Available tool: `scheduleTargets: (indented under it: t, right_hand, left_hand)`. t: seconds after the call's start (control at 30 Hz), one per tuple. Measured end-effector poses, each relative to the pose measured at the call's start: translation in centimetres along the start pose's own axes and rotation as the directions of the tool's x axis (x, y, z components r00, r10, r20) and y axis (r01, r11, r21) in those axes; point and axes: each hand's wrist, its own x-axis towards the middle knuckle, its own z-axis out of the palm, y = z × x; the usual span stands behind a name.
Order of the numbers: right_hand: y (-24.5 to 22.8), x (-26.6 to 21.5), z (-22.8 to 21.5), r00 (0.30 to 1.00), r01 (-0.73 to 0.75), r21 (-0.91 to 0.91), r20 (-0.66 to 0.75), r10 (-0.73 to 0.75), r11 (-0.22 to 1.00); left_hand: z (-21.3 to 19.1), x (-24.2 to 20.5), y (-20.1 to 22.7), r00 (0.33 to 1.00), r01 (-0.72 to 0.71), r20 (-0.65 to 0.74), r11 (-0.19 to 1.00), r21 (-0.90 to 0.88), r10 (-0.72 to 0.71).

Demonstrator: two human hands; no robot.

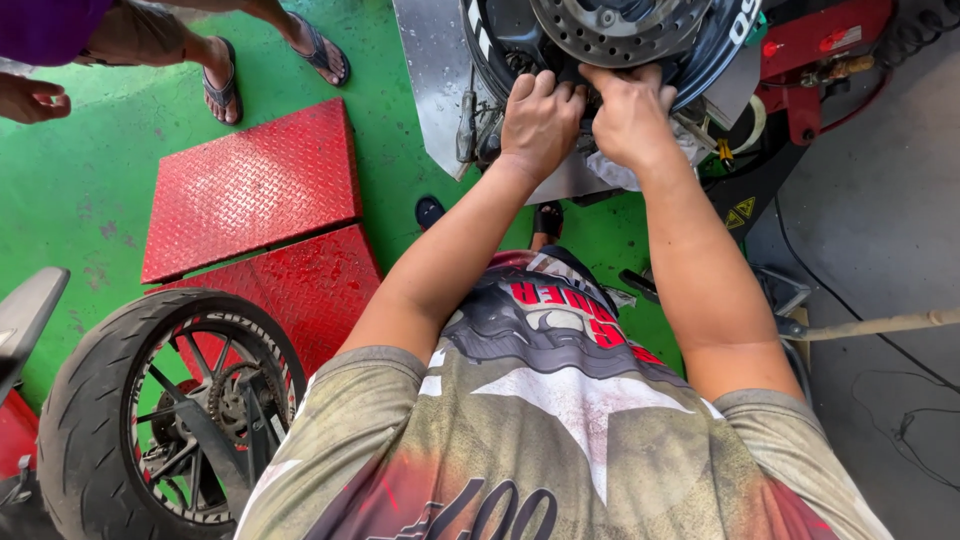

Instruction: Cleaning a motorcycle rim and using a small wrench to tighten the valve stem nut while the wheel is mounted on a tire changer.

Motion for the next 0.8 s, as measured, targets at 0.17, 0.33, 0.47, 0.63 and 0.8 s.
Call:
scheduleTargets:
  t: [0.17, 0.33, 0.47, 0.63, 0.8]
  right_hand:
    - [-0.3, -0.1, 0.1, 0.995, -0.082, 0.041, -0.050, 0.084, 0.996]
    - [-0.4, 0.4, -0.3, 0.994, -0.076, 0.023, 0.086, 0.074, 0.997]
    - [0.4, -0.1, 0.8, 0.997, -0.030, 0.029, -0.067, 0.032, 0.999]
    - [-0.1, 0.3, -0.2, 0.995, -0.082, 0.047, 0.061, 0.079, 0.995]
    - [-0.4, -0.3, 0.0, 0.997, -0.062, 0.041, -0.032, 0.063, 0.997]
  left_hand:
    - [-0.1, 0.2, -0.1, 1.000, 0.008, -0.008, 1.000, 0.017, -0.008]
    - [-0.3, 0.2, -0.1, 1.000, 0.002, -0.012, 1.000, 0.028, -0.002]
    - [-0.2, 0.2, -0.1, 1.000, 0.006, -0.013, 1.000, 0.018, -0.006]
    - [-0.4, 0.4, -0.2, 1.000, 0.005, -0.031, 1.000, 0.015, -0.004]
    - [-0.4, 0.0, -0.1, 1.000, -0.003, -0.025, 1.000, 0.018, 0.003]
